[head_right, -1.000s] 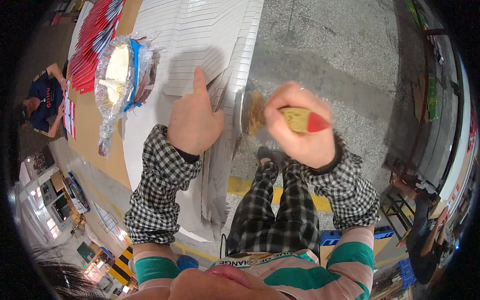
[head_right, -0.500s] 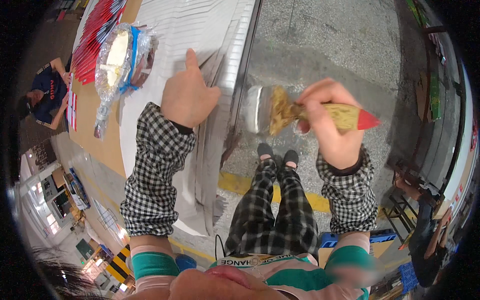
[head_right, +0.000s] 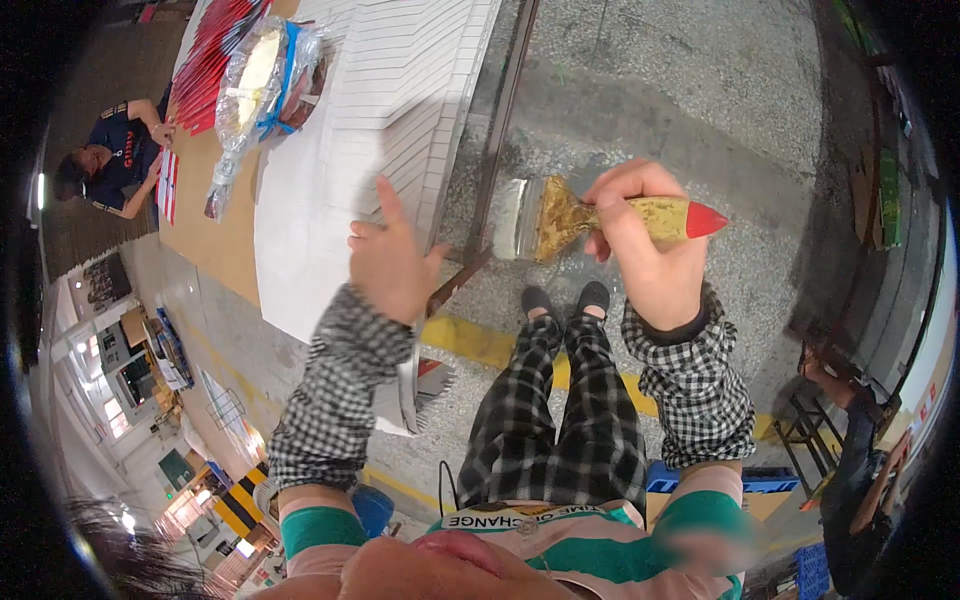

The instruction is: The person applies a white adhesive substance to the edges of a stack of white rectangular boards using a paintbrush. They repeatedly dip the brush into a container of glue and spread it along the sides of the boards, occasionally using their hand to smooth the surface.

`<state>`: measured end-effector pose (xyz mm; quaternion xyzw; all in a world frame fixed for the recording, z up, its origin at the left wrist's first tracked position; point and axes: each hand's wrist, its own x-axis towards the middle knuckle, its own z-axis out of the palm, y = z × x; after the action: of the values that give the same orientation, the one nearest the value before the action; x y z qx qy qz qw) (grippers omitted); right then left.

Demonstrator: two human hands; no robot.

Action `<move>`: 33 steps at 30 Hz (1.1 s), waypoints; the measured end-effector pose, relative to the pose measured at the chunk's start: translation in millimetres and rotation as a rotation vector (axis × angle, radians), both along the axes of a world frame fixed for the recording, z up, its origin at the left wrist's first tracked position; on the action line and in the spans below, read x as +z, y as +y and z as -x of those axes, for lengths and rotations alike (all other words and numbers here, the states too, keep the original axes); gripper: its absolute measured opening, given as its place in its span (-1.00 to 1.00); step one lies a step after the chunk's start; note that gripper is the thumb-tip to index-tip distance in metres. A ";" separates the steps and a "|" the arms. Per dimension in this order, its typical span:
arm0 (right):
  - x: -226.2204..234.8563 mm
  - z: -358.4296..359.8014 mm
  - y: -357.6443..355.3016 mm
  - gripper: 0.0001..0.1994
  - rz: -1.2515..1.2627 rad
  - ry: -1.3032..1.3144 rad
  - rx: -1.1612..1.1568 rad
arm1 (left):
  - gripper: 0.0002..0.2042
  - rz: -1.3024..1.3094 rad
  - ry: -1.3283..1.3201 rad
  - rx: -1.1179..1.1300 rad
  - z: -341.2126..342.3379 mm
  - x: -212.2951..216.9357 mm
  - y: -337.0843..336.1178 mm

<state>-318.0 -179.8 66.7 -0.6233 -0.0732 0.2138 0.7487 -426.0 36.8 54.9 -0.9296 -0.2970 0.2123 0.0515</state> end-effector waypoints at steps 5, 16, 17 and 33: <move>-3.2 -2.1 12.9 -0.86 0.001 -0.036 -0.052 | -0.03 0.405 -0.010 -0.078 -9.7 36.8 26.5; -18.2 -8.4 71.4 -0.88 0.021 -0.150 -0.008 | -0.15 0.525 -0.118 -0.098 -6.3 45.4 52.2; -17.5 -3.8 70.4 -0.89 0.042 -0.155 0.047 | -0.16 0.524 -0.124 -0.104 -5.7 45.5 52.6; 10.3 17.0 80.1 -0.93 0.117 -0.114 -0.031 | -0.16 0.510 -0.038 -0.105 -6.6 51.7 52.2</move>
<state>-335.0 -99.6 77.0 -0.6782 -0.0934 0.1705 0.7087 -419.4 89.0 106.6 -0.9305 -0.1862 0.2598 -0.1790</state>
